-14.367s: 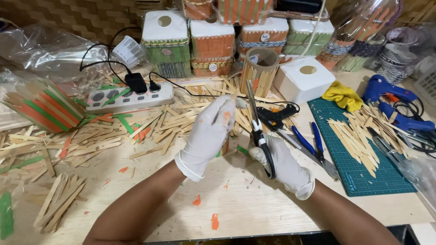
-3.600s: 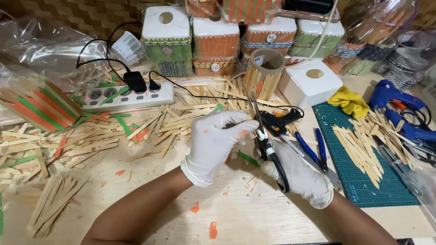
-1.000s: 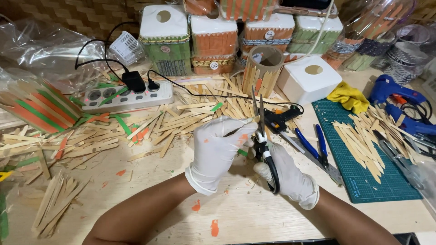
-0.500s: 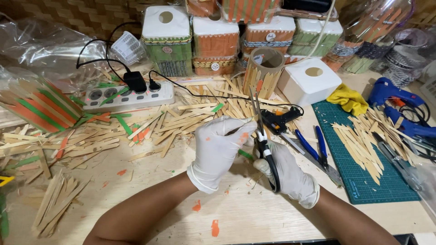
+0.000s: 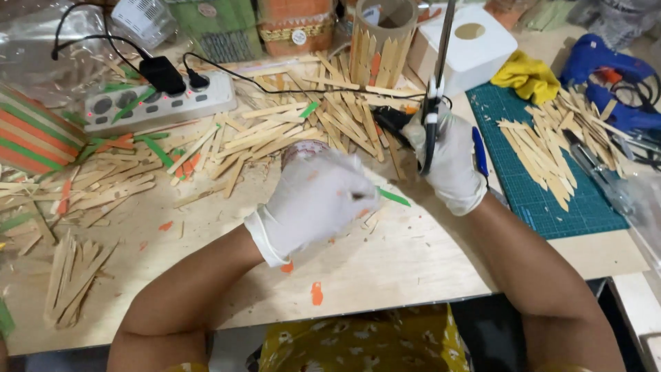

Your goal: Constructing small decorative items by cutting popsicle sticks to size and joining them with hot glue and tape.

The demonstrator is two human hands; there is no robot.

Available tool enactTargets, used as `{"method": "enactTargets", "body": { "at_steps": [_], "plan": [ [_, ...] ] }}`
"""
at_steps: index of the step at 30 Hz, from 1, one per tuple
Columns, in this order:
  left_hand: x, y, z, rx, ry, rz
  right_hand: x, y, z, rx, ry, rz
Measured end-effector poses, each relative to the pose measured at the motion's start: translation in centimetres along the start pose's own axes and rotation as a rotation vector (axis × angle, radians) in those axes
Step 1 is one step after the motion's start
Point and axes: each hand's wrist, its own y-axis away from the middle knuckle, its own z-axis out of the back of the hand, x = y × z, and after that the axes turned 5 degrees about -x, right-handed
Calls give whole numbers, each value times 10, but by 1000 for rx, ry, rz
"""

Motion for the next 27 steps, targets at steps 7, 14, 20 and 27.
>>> {"method": "enactTargets", "body": {
  "at_steps": [7,14,20,27],
  "plan": [
    [54,38,-91,259,-585,-120,6,-3,9,41,83,102],
    [30,17,-71,54,-440,-153,0,-5,10,38,117,173],
    [58,2,-136,62,-466,-170,-4,-4,9,36,185,196],
    [71,-1,-166,5,-637,-193,-3,-6,10,38,294,225]
  ]
}}
